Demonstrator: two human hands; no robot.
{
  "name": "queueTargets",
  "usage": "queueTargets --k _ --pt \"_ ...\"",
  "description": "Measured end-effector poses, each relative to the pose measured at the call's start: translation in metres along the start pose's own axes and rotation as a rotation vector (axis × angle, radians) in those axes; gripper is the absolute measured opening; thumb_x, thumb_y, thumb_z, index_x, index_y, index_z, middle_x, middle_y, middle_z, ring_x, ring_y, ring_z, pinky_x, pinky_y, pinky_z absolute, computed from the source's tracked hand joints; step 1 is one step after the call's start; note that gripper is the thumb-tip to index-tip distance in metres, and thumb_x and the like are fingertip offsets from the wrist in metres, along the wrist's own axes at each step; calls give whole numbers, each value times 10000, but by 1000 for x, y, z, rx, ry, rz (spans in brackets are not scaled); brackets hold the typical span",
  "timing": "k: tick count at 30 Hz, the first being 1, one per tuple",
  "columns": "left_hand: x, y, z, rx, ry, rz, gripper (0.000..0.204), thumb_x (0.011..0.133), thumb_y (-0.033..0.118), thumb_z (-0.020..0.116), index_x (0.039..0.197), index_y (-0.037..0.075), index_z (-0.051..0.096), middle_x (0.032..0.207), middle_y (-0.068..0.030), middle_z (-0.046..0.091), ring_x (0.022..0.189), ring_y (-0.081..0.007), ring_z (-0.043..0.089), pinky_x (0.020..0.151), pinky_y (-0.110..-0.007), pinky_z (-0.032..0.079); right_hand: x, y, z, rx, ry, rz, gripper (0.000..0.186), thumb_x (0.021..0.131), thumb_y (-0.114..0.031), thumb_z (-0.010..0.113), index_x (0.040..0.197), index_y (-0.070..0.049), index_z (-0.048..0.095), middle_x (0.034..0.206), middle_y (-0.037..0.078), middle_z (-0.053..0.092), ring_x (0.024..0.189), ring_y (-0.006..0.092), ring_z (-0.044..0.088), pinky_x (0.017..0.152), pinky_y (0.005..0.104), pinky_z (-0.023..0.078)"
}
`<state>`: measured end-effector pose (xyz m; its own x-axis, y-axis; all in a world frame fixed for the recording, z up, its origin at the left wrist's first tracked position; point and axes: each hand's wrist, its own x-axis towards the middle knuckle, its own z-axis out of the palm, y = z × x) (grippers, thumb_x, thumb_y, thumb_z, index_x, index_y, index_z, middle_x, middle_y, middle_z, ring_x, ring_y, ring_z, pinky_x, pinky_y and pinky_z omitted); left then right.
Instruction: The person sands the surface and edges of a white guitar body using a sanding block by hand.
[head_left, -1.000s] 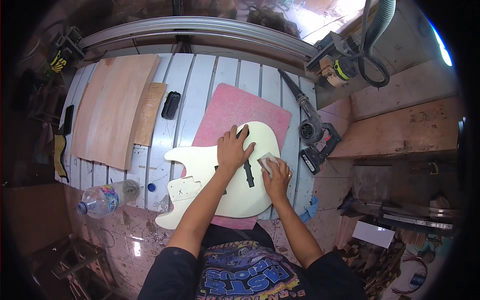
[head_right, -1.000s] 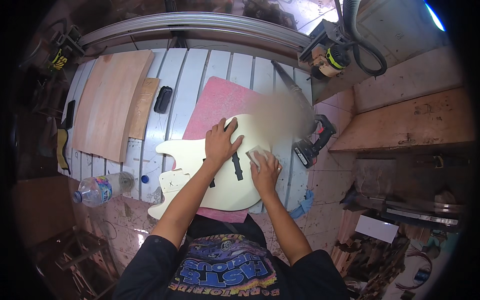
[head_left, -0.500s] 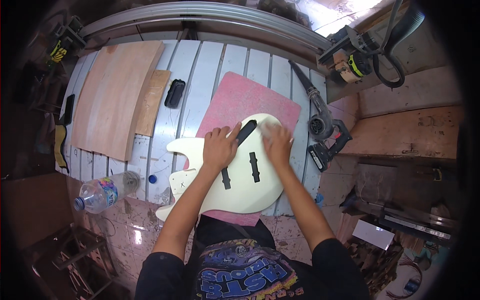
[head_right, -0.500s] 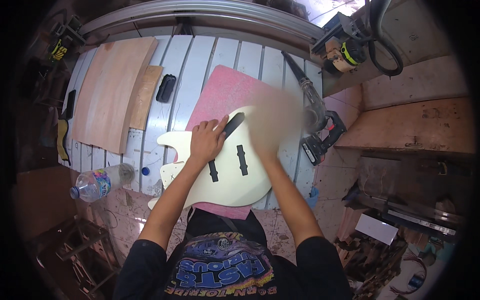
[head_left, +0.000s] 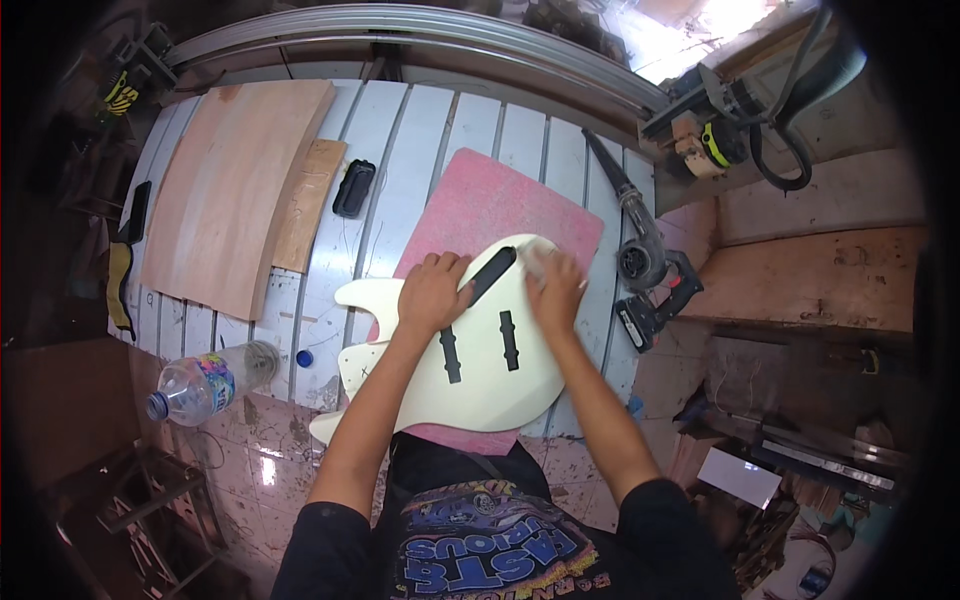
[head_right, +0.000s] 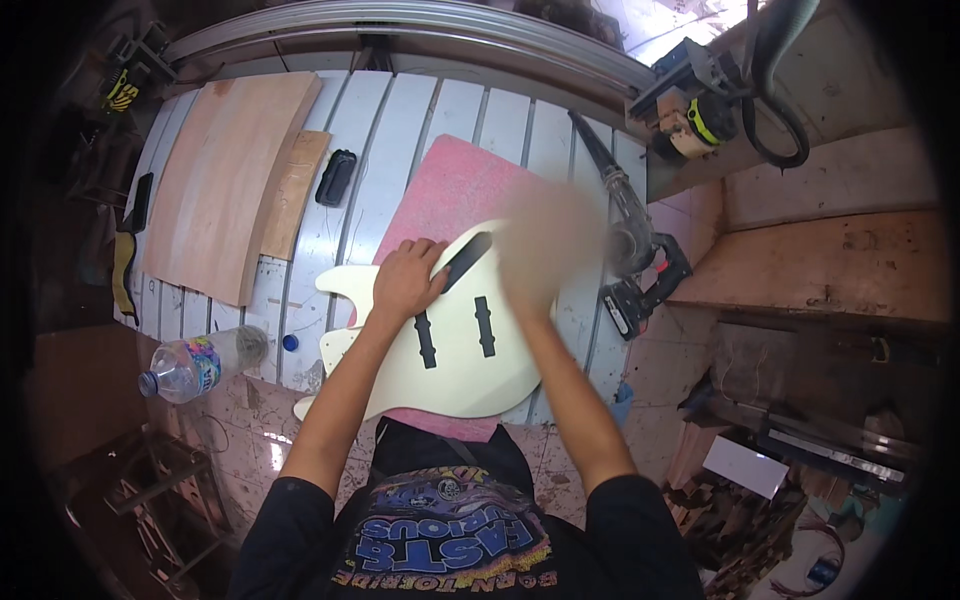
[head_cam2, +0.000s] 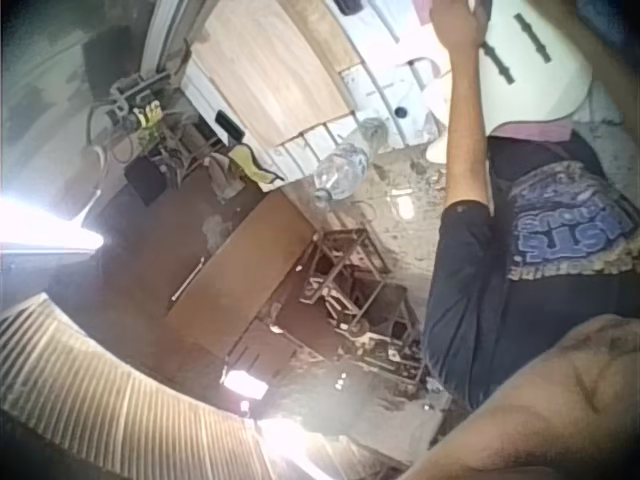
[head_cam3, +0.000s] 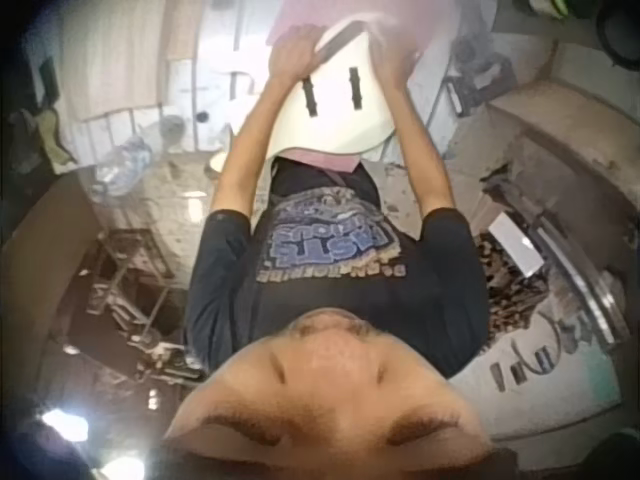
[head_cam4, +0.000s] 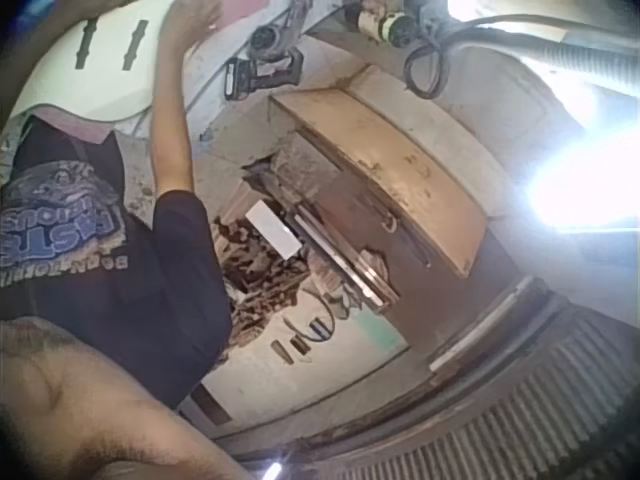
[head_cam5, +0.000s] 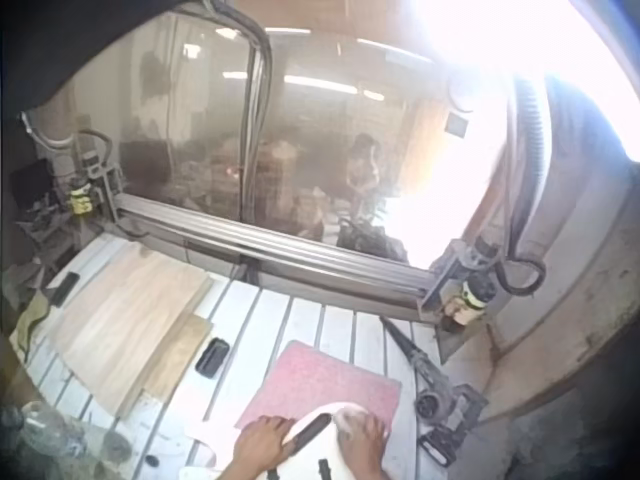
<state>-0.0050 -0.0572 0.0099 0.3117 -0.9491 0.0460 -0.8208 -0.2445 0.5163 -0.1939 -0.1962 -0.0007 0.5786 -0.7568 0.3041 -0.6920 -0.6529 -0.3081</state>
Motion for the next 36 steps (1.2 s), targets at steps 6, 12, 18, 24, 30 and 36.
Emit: queueTargets --k 6,12,18,24,30,36 --pt "0 -1 -3 -9 -16 -35 402 924 315 645 1254 88 671 1185 -97 650 1101 -306 605 912 -452 509 -2 2 1 -30 -31 -50 411 834 -163 771 1236 -149 689 1241 133 618 1180 365 563 958 543 418" --pt "-1 -3 -1 3 -24 -45 396 925 318 639 1243 84 674 1188 -92 647 1117 -298 600 922 -448 505 -48 -37 -6 57 -140 -154 510 856 -188 759 1355 -175 654 1310 150 606 1225 397 541 1046 542 392" --pt "-3 -3 1 21 -30 -62 392 931 324 637 1238 83 676 1174 -86 647 1125 -287 596 932 -441 499 35 -8 3 137 -20 9 433 873 -211 748 1292 -135 670 1297 165 603 1225 401 537 1046 540 393" --pt "-1 -2 -2 15 -42 -60 395 933 333 632 1231 79 681 1164 -84 649 1119 -285 595 933 -437 498 32 -12 9 168 -55 60 437 850 -201 778 1272 -140 681 1278 152 604 1204 375 551 1019 522 396" --pt "-4 -4 0 6 -23 -75 399 925 340 637 1219 76 690 1162 -87 655 1113 -284 598 931 -440 501 17 -36 0 93 -84 -200 388 881 -228 753 1248 -127 680 1248 145 617 1195 365 557 1012 521 395" --pt "-8 -7 2 -8 -15 -86 395 914 337 646 1200 71 704 1145 -91 664 1106 -288 603 923 -439 504 22 -64 -1 71 -133 -5 407 889 -210 742 1285 -148 675 1259 135 612 1209 363 554 1005 520 395"
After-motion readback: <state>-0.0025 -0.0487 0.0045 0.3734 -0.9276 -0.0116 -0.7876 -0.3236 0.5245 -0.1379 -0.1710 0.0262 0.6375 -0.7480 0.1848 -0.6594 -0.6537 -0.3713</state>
